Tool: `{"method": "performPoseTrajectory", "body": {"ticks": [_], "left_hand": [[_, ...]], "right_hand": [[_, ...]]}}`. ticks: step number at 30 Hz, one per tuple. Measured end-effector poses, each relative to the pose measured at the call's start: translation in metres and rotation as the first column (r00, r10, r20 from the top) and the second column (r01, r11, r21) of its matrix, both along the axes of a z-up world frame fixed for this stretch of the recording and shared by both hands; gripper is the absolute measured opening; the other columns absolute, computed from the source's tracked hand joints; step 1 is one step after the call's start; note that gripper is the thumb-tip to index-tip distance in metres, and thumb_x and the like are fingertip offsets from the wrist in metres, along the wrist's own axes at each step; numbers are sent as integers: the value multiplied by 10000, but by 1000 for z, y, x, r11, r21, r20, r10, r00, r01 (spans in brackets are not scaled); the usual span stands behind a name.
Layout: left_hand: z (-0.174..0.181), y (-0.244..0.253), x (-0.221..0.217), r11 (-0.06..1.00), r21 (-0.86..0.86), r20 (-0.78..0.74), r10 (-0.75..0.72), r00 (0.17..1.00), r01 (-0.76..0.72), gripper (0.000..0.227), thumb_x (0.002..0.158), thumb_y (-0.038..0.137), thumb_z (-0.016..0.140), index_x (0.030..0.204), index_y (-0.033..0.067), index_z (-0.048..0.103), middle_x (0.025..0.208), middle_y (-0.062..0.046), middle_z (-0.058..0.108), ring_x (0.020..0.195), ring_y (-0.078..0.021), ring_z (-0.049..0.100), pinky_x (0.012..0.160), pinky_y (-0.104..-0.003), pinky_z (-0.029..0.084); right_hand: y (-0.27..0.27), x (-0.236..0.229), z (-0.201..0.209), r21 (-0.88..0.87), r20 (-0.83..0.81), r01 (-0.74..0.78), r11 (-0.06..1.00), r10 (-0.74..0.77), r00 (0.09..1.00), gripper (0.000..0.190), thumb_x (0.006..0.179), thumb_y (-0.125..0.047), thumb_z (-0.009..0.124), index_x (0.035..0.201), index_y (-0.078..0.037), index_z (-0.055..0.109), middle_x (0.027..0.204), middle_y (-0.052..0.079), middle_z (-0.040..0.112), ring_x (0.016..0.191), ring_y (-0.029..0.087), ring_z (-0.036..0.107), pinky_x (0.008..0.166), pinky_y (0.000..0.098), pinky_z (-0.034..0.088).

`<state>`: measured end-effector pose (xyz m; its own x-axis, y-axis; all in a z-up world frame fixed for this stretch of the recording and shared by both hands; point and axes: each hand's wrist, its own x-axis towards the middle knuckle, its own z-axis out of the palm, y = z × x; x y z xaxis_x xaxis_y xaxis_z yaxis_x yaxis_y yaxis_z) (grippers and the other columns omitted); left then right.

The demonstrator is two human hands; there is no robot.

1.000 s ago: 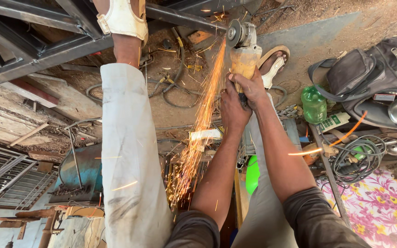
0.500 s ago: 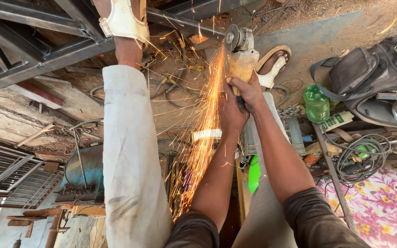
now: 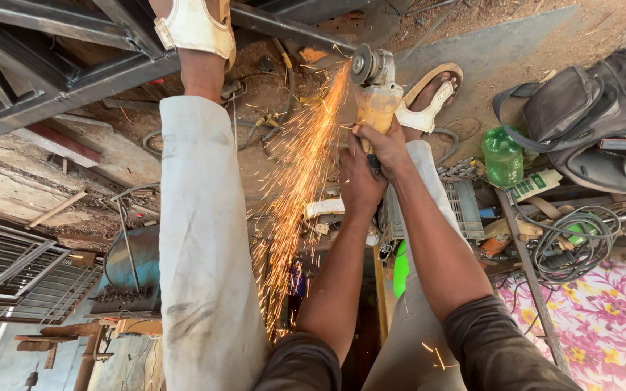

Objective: The person uses an angle grinder to smooth and cut a metal frame, producing sparks. They then switch to a welding torch to join metal pieces on the frame, creating bright flashes of light.

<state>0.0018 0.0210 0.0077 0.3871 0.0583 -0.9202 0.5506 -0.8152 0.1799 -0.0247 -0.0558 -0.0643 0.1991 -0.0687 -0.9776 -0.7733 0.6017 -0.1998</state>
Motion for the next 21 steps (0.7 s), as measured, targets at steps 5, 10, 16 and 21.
{"method": "performPoseTrajectory", "body": {"ticks": [5,10,16,21], "left_hand": [[1,4,4,1000,6,-52,19,998,-19,1078,696,145,815,1592,109,215,1257,-302,515,1105,-507,598,901,-558,526],[-3,2,5,1000,19,-101,-12,995,14,1043,746,180,806,1588,85,199,1274,-304,514,1078,-508,615,892,-560,539],[-2,10,-8,1000,15,-32,-14,999,15,1065,710,175,816,1572,57,201,1239,-320,538,1094,-518,601,913,-556,531],[0,14,-9,997,-5,-72,75,995,-76,1051,715,200,820,1567,77,216,1231,-301,588,1122,-515,603,914,-563,521]], "right_hand": [[4,-1,0,6,-44,0,1000,0,999,519,814,-94,781,1279,1,573,1105,65,685,970,152,666,859,298,574],[3,2,-1,-12,-34,14,1000,-15,999,544,789,-101,781,1277,-19,556,1101,39,681,972,146,661,847,298,568],[10,-8,-2,-7,-37,-19,1000,18,999,534,799,-103,786,1280,-8,574,1099,42,691,990,146,667,875,298,573],[16,-17,-3,-40,-50,-40,998,38,998,548,784,-105,796,1272,-22,561,1055,39,679,938,151,654,828,311,567]]}}
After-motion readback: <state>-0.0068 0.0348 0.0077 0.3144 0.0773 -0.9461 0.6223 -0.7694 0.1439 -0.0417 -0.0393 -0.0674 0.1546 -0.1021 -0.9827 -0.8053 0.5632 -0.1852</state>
